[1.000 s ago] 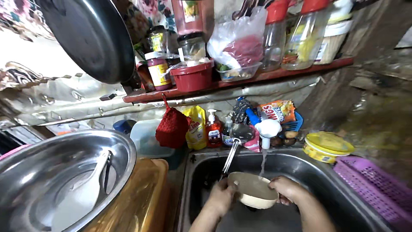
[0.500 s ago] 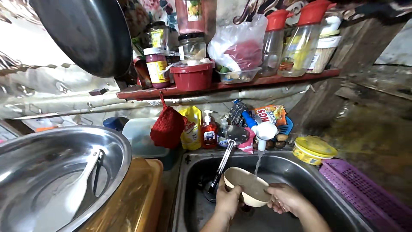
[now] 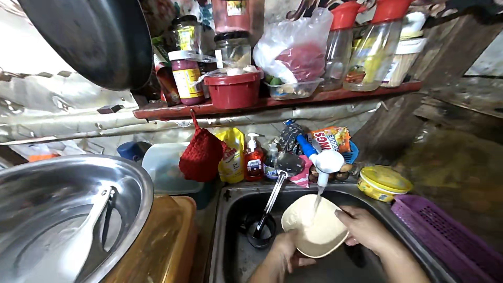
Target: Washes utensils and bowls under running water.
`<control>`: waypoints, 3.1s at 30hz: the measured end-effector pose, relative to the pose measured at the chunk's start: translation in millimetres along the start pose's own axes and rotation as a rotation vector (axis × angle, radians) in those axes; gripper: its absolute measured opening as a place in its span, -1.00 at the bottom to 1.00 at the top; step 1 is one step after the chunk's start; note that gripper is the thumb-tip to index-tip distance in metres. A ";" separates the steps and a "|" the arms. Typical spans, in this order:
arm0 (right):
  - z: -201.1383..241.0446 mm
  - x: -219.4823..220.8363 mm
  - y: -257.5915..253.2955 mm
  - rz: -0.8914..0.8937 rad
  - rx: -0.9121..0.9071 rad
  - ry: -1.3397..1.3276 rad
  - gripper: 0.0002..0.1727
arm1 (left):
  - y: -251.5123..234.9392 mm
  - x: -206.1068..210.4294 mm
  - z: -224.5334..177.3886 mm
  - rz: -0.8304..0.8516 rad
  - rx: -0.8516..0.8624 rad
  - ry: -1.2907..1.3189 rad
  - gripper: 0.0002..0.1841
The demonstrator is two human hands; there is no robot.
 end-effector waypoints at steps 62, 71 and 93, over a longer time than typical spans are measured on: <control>-16.8 19.9 31.9 -0.432 -0.233 0.223 0.16 | -37.8 63.2 -70.8 0.066 0.139 -0.381 -0.39; -16.0 77.7 23.3 -0.567 -0.673 0.124 -0.41 | -30.3 54.4 -83.1 0.049 0.325 -0.283 -0.67; 23.5 13.7 -28.1 -0.438 -0.023 -0.227 -0.50 | -36.8 24.1 -54.6 -0.208 0.383 -0.052 -0.36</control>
Point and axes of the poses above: each hand's wrist, its own y-axis away from the middle knuckle, its own x-axis out of the palm, z = x × y, the point moved 3 cm from there along -y, towards the middle knuckle, and after that the axes turned 8 degrees about x, right-handed, at the moved point
